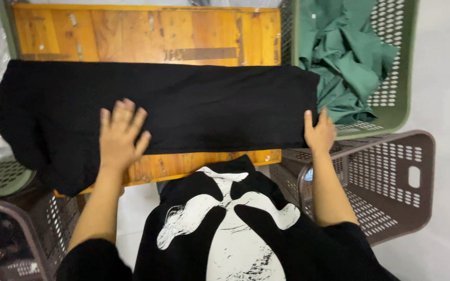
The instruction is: A person unfolds a black t-shirt on a wooden table, smooths it out, and folds it into a neat rectangular shape.
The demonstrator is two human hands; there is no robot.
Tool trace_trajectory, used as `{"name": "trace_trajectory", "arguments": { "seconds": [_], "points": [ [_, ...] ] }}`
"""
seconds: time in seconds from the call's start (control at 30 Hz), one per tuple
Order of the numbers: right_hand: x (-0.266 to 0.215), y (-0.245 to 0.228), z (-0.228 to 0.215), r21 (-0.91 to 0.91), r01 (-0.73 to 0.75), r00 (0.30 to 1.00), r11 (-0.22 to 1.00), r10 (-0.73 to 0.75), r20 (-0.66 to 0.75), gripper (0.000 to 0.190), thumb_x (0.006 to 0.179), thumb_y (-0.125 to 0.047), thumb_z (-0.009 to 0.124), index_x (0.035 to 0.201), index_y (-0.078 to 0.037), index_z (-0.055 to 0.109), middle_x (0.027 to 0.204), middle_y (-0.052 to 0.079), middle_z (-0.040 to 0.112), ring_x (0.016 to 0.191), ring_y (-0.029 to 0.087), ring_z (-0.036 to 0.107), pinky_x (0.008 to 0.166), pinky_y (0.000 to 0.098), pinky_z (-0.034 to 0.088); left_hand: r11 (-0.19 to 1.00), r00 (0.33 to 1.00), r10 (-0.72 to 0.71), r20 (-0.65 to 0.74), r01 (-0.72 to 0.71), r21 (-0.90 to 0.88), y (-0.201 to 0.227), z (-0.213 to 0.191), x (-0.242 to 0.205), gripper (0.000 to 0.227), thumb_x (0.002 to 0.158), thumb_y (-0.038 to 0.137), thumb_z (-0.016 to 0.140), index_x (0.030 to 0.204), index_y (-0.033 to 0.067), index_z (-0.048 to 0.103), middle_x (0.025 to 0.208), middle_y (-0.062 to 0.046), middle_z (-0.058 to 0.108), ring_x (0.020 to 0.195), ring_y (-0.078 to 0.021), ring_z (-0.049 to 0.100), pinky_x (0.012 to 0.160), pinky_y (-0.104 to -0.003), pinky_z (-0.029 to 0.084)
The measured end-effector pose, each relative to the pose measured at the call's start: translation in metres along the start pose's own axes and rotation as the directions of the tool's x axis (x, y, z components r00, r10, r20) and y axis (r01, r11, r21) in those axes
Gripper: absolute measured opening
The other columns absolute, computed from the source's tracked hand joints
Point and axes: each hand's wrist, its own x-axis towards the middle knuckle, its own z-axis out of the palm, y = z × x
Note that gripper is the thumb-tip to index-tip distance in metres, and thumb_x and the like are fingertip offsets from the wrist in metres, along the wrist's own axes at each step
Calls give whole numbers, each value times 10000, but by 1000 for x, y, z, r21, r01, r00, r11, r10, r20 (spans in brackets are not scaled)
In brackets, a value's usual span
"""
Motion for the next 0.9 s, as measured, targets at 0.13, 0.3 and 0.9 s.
{"name": "trace_trajectory", "arguments": {
  "seconds": [0.13,0.3,0.9],
  "points": [
    [25,27,34,137,-294,888,946,218,405,652,817,-753,265,1095,-242,557,1030,70,586,981,299,547,806,444,341,999,962,-39,271,44,-14,16,3,-13,534,822,450,408,1318,254,383,1435,-41,287,1342,-234,189,1072,-497,14],
    [54,12,30,718,-643,765,266,195,613,623,743,-470,735,1140,-50,502,1060,254,534,948,322,572,723,502,469,998,960,-61,272,66,-6,13,5,-17,544,811,509,383,1316,306,359,1433,-4,276,1336,-216,191,1071,-515,11],
    [79,-54,-52,625,-471,874,622,234,426,747,829,-678,421,1201,-31,459,1179,191,485,1169,356,381,993,482,270,905,906,-423,15,422,44,25,19,33,422,866,296,509,1246,111,506,1347,-171,382,1263,-325,306,1019,-487,163]
  ]
}}
